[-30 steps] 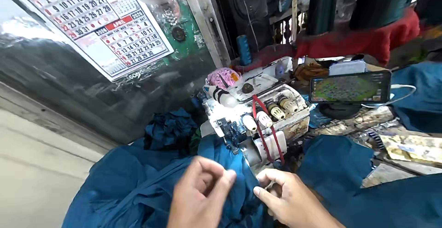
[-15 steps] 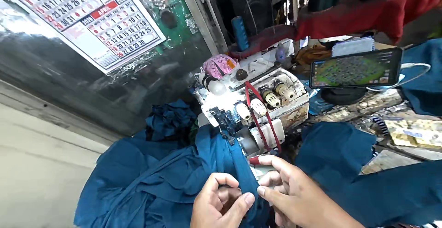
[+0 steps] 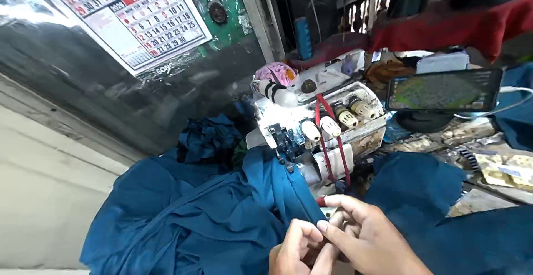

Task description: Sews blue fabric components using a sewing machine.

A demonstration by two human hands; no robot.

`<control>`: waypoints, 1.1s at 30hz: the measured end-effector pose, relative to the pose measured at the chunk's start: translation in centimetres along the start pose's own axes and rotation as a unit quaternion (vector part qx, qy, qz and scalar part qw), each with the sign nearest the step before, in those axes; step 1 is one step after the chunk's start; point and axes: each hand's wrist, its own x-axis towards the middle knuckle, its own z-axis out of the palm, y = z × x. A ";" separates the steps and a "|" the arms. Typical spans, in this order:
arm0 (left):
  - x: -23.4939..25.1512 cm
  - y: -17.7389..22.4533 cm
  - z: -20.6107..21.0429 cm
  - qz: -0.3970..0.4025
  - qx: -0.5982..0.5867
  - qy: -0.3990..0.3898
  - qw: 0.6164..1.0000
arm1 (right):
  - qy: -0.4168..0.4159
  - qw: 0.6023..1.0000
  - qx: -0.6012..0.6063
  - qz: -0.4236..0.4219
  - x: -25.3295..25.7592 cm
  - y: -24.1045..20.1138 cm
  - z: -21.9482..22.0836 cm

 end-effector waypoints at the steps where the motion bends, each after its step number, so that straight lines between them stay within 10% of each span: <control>1: 0.2 0.4 -1.1 0.024 0.030 -0.029 0.999 | -0.002 1.000 -0.014 0.005 0.0 0.1 -0.3; 7: 5.5 1.6 -4.0 0.205 0.356 0.067 0.909 | -0.020 0.999 -0.026 0.011 -0.3 0.9 -0.2; 14: 6.9 0.4 -3.0 0.175 0.476 0.072 0.859 | -0.019 0.998 0.000 -0.055 -0.5 1.3 0.2; 28: 3.4 2.8 -7.9 0.160 0.346 0.059 0.922 | 0.083 0.997 -0.008 -0.010 7.8 -0.1 3.7; 33: 3.2 3.2 -14.0 0.166 0.285 0.058 0.942 | 0.197 0.930 -0.262 -0.165 5.6 -2.1 2.5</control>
